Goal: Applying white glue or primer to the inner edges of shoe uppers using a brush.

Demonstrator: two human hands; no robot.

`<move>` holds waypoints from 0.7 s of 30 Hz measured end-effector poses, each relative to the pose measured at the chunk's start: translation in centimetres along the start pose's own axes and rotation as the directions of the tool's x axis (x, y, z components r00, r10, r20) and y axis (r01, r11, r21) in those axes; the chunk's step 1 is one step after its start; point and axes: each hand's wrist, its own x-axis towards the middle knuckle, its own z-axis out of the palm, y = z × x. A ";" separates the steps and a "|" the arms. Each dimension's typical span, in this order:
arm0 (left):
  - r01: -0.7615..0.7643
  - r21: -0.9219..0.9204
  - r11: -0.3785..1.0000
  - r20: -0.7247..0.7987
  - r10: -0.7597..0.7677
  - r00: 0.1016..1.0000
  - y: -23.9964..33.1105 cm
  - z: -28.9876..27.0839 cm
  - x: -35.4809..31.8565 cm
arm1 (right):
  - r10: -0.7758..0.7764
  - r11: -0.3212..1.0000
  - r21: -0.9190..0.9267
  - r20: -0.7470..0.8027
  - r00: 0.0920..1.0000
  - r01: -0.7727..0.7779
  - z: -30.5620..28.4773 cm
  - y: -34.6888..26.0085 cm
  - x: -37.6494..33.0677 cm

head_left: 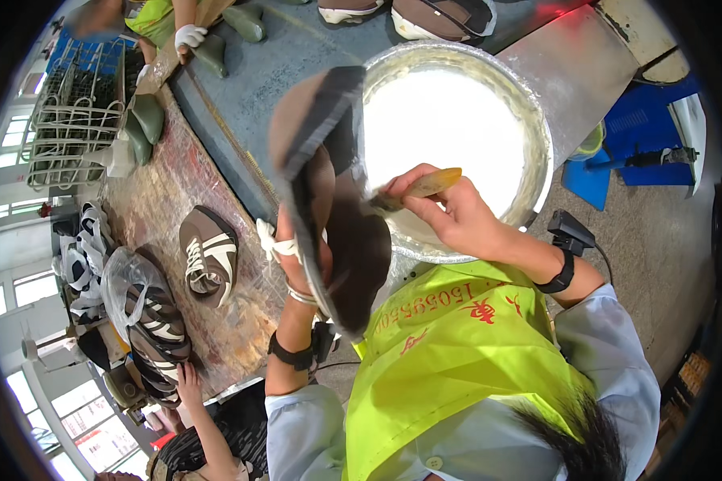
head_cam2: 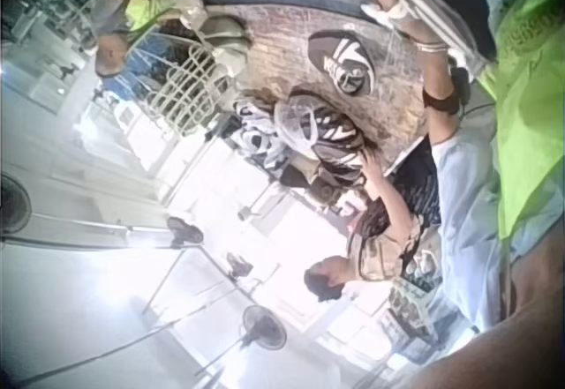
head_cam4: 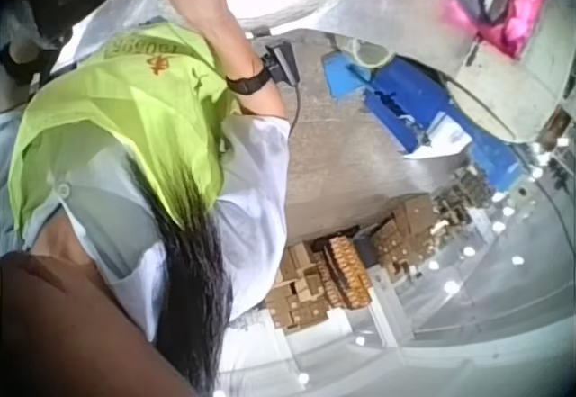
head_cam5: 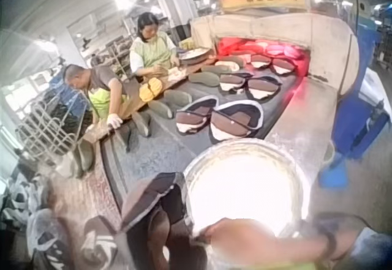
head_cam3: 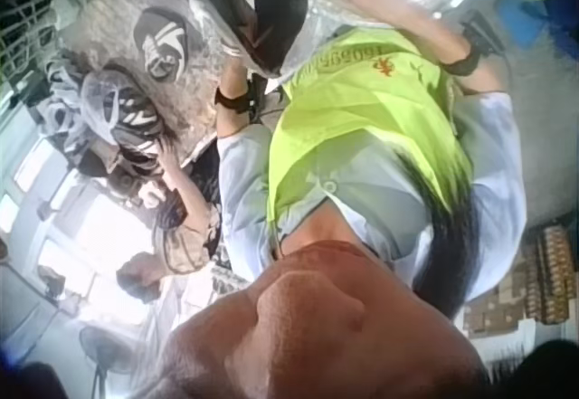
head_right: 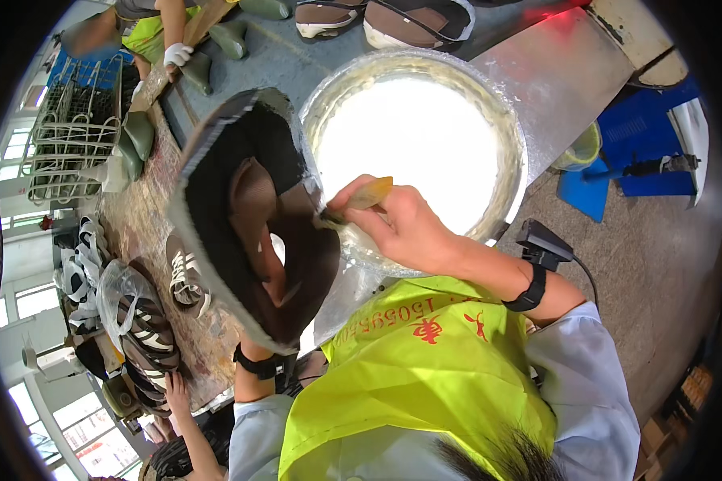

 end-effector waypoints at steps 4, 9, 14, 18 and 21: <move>-0.070 -0.315 0.946 0.020 0.080 0.997 -0.8 0.8 2.1 | 0.118 0.992 0.026 0.201 0.972 -0.126 -0.6 -2.0 -0.2; -0.032 -0.325 0.945 0.004 0.035 0.999 -1.5 0.5 2.8 | 0.053 0.999 -0.034 0.433 0.900 -0.042 -0.6 -2.8 0.1; 0.007 -0.303 0.953 0.049 0.008 0.999 -1.6 0.3 2.9 | 0.273 0.896 0.307 0.192 0.943 -0.322 0.9 -3.7 0.5; 0.012 -0.260 0.966 0.044 -0.001 0.999 -1.0 -0.8 3.2 | 0.334 0.867 0.350 0.124 0.934 -0.356 2.0 -2.6 0.1; 0.025 -0.229 0.973 0.059 -0.012 0.998 -0.6 -0.8 2.9 | 0.225 0.962 0.157 0.014 0.974 -0.224 2.0 -1.8 0.3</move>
